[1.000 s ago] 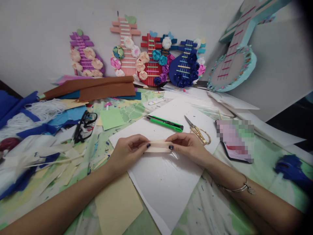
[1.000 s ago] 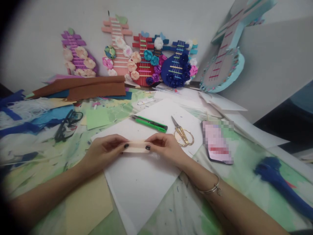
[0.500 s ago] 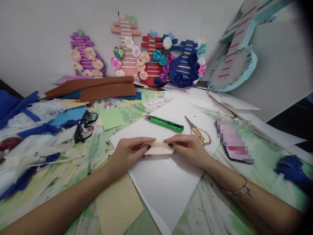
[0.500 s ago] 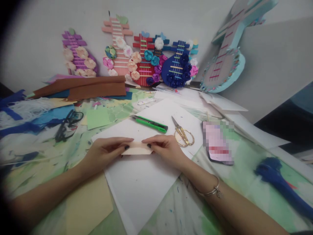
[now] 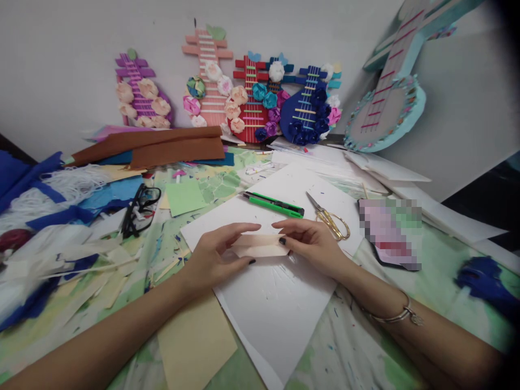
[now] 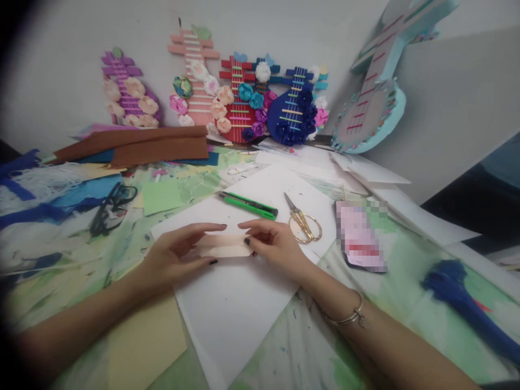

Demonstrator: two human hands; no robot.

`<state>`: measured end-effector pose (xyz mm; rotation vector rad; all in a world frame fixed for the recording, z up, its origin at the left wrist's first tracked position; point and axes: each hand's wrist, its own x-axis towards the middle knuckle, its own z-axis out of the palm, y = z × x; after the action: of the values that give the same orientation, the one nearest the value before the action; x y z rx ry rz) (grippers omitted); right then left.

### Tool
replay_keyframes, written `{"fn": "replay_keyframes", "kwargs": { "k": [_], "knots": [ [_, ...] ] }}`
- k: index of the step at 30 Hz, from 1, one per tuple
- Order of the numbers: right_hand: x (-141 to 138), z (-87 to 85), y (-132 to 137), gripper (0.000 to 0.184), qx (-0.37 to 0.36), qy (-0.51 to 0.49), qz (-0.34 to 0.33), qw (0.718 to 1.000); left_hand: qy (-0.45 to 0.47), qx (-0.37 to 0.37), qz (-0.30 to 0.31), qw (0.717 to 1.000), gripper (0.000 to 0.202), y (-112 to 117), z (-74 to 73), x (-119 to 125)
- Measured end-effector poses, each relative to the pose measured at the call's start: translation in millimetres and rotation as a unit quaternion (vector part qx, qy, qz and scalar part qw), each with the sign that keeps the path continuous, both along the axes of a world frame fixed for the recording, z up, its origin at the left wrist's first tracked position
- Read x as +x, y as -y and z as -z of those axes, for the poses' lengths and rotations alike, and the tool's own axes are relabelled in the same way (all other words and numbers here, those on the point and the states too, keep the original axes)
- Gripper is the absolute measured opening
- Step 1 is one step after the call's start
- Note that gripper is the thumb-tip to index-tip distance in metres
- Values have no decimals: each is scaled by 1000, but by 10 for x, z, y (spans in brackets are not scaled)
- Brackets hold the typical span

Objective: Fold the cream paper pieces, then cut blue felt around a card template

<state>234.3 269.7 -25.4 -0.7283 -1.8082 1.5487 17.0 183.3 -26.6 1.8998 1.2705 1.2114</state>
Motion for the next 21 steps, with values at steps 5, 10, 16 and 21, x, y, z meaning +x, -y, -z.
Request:
{"fn": "replay_keyframes", "kwargs": {
  "k": [5, 10, 16, 21],
  "knots": [
    [-5, 3, -9, 22, -8, 0, 4, 1000, -79, 50, 14, 995, 31, 13, -21, 12],
    [-8, -19, 1, 17, -24, 2, 0, 1000, -120, 105, -24, 987, 14, -9, -27, 58],
    [20, -19, 19, 19, 81, 39, 2, 996, -69, 58, -60, 994, 11, -23, -20, 69],
    [30, 7, 28, 34, 244, 67, -4, 968, -51, 17, -84, 995, 12, 4, 20, 59]
  ]
}}
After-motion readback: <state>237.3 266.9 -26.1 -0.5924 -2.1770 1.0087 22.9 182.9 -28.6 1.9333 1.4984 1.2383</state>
